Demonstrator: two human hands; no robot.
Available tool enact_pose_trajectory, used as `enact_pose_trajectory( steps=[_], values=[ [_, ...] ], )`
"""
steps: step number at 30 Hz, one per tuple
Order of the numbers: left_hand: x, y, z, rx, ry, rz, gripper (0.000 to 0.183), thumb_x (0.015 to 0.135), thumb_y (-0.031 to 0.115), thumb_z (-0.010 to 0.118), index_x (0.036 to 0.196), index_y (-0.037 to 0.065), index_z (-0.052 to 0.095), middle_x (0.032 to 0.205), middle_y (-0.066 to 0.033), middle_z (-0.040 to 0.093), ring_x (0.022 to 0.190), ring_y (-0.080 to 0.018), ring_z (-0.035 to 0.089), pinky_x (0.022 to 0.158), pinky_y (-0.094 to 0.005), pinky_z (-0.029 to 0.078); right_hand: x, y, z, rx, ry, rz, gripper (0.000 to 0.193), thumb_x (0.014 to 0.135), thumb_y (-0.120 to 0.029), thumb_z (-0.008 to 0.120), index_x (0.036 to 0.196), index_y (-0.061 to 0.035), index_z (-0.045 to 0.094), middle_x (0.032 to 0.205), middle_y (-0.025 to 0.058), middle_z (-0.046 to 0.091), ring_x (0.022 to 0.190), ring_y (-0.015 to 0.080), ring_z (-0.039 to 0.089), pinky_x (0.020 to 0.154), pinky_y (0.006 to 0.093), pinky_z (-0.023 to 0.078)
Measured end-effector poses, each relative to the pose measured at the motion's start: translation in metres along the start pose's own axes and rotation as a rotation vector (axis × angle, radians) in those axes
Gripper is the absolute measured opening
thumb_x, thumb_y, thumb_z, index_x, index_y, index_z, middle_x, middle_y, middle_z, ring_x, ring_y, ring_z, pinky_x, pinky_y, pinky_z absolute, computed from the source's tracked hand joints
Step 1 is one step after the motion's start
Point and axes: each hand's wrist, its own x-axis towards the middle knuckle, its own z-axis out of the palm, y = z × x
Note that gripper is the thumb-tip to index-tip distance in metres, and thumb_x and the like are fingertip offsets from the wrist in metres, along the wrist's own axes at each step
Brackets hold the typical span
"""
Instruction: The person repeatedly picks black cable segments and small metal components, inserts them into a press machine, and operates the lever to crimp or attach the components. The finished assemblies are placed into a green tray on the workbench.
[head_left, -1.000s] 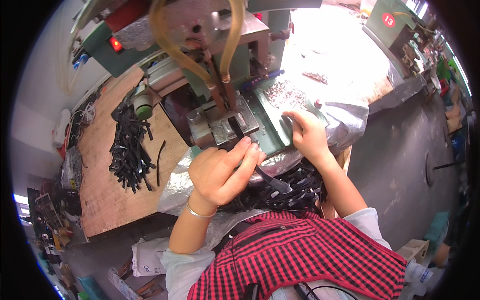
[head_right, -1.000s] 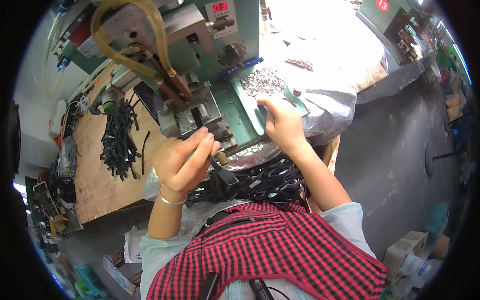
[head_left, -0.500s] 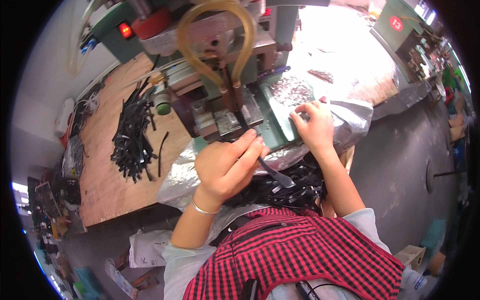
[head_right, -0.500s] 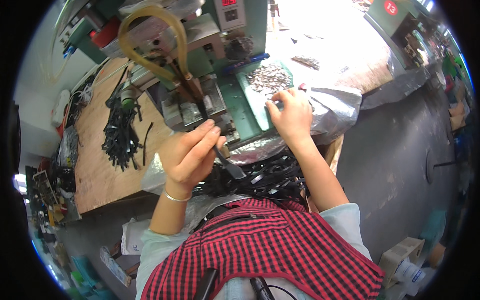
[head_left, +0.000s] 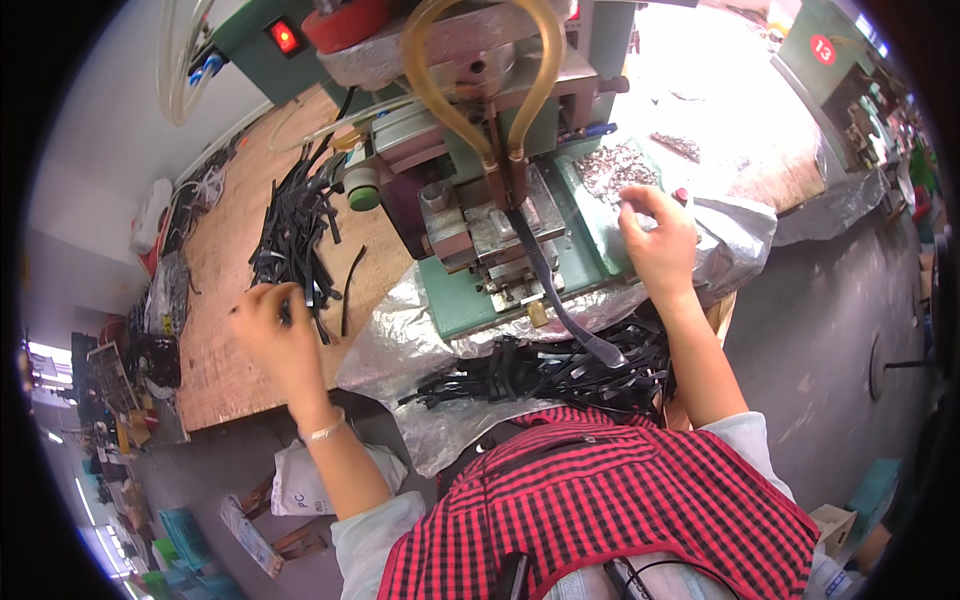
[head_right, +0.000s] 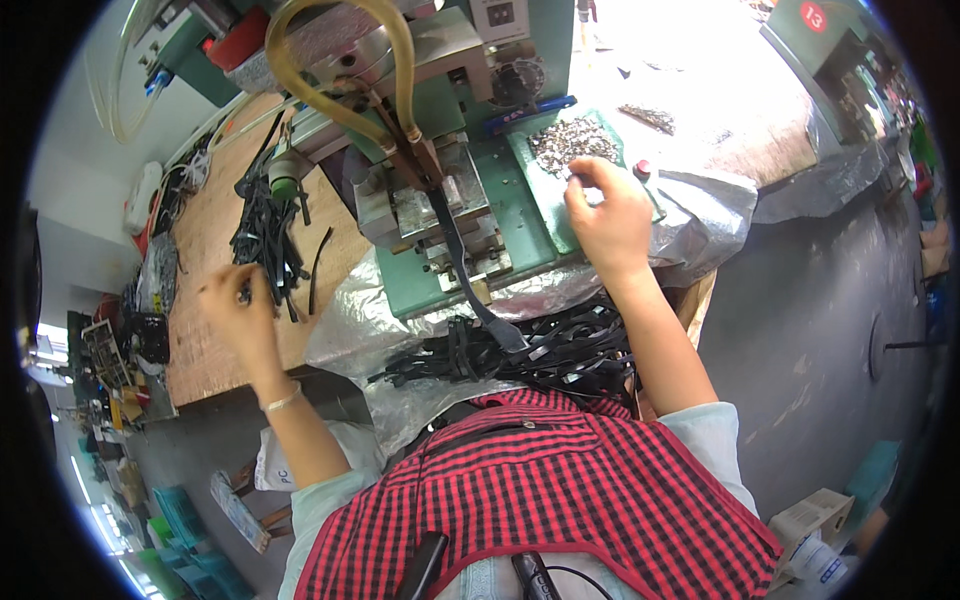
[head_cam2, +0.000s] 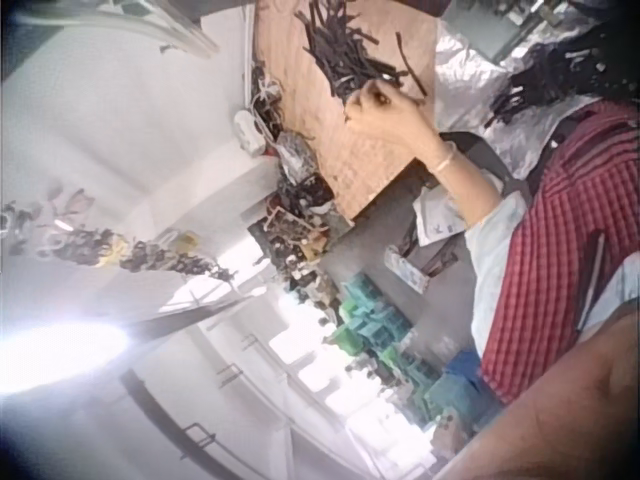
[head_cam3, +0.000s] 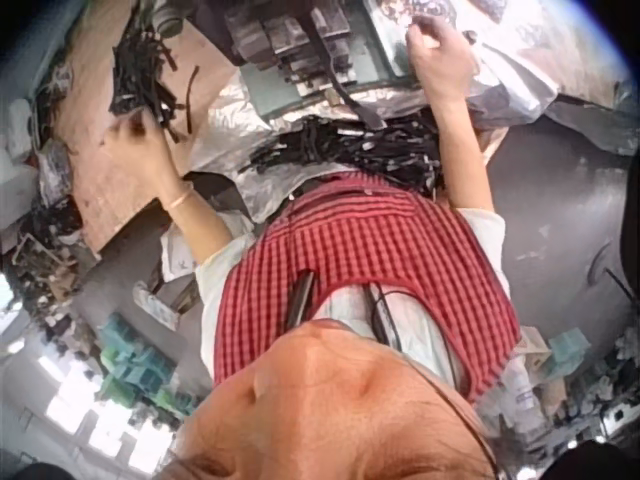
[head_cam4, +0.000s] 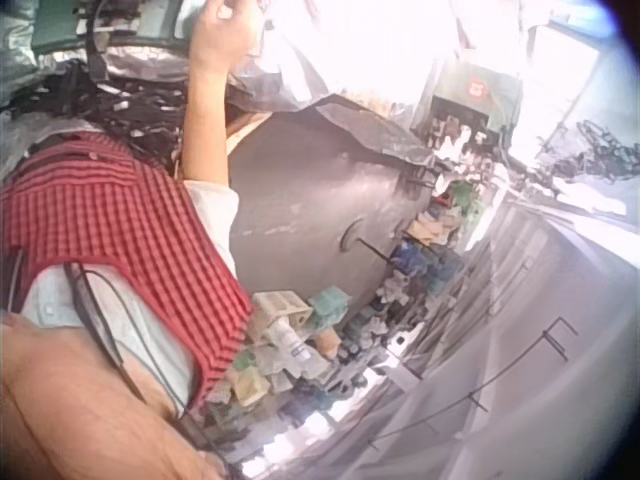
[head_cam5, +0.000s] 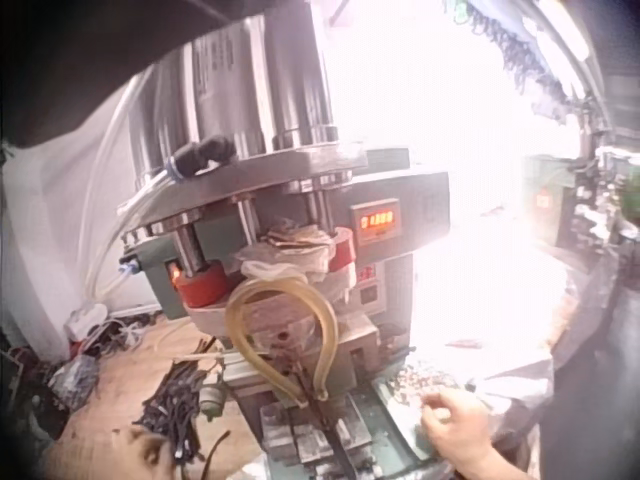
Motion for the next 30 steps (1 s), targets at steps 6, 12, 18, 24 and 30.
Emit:
enact_pose_trajectory(
  steps=[6, 12, 18, 24, 30],
  values=[
    [-0.037, -0.007, 0.11, 0.296, -0.182, -0.014, 0.011, 0.079, 0.015, 0.074, 0.084, 0.006, 0.076, 0.102, -0.0118, 0.066, 0.102, -0.0341, 0.06, 0.084, -0.0471, 0.048, -0.003, 0.004, 0.003, 0.034, -0.03, 0.015, 0.016, 0.086, -0.005, 0.072, 0.101, -0.0046, 0.075, 0.096, 0.0114, 0.076, 0.088, 0.0272, 0.074, 0.082, 0.0366, 0.057],
    [-0.022, -0.008, 0.095, -0.181, -0.145, -0.277, 0.009, 0.085, 0.013, 0.071, 0.091, 0.007, 0.073, 0.081, -0.0108, 0.072, 0.076, -0.0324, 0.07, 0.069, -0.0415, 0.053, -0.031, 0.025, -0.047, -0.158, 0.109, -0.067, 0.019, 0.084, 0.002, 0.072, 0.102, -0.0025, 0.074, 0.097, 0.0134, 0.074, 0.094, 0.0312, 0.071, 0.087, 0.0381, 0.054],
    [-0.001, -0.03, 0.102, -0.245, -0.24, -0.175, 0.023, 0.088, 0.011, 0.072, 0.109, 0.006, 0.077, 0.092, -0.0131, 0.076, 0.083, -0.0321, 0.073, 0.074, -0.0403, 0.056, -0.035, -0.007, -0.056, 0.043, 0.094, 0.109, 0.015, 0.089, 0.001, 0.073, 0.104, 0.0, 0.075, 0.099, 0.0113, 0.075, 0.094, 0.0248, 0.072, 0.087, 0.0342, 0.053],
    [0.019, -0.023, 0.146, -0.056, -0.507, -0.11, 0.024, 0.08, 0.016, 0.078, 0.1, 0.003, 0.08, 0.095, -0.018, 0.078, 0.086, -0.0327, 0.076, 0.08, -0.0398, 0.058, 0.021, -0.087, -0.002, 0.359, -0.015, -0.268, 0.014, 0.085, 0.002, 0.075, 0.098, -0.003, 0.076, 0.092, 0.0117, 0.075, 0.087, 0.0291, 0.071, 0.08, 0.0377, 0.054],
    [0.007, -0.002, 0.121, -0.255, -0.65, -0.177, 0.022, 0.083, 0.018, 0.077, 0.1, 0.005, 0.079, 0.092, -0.0163, 0.078, 0.088, -0.0338, 0.076, 0.082, -0.0405, 0.057, 0.015, -0.108, 0.033, 0.582, -0.023, -0.029, 0.03, 0.086, 0.002, 0.074, 0.116, -0.0003, 0.068, 0.101, 0.0095, 0.075, 0.092, 0.0202, 0.072, 0.086, 0.0324, 0.055]
  ],
)
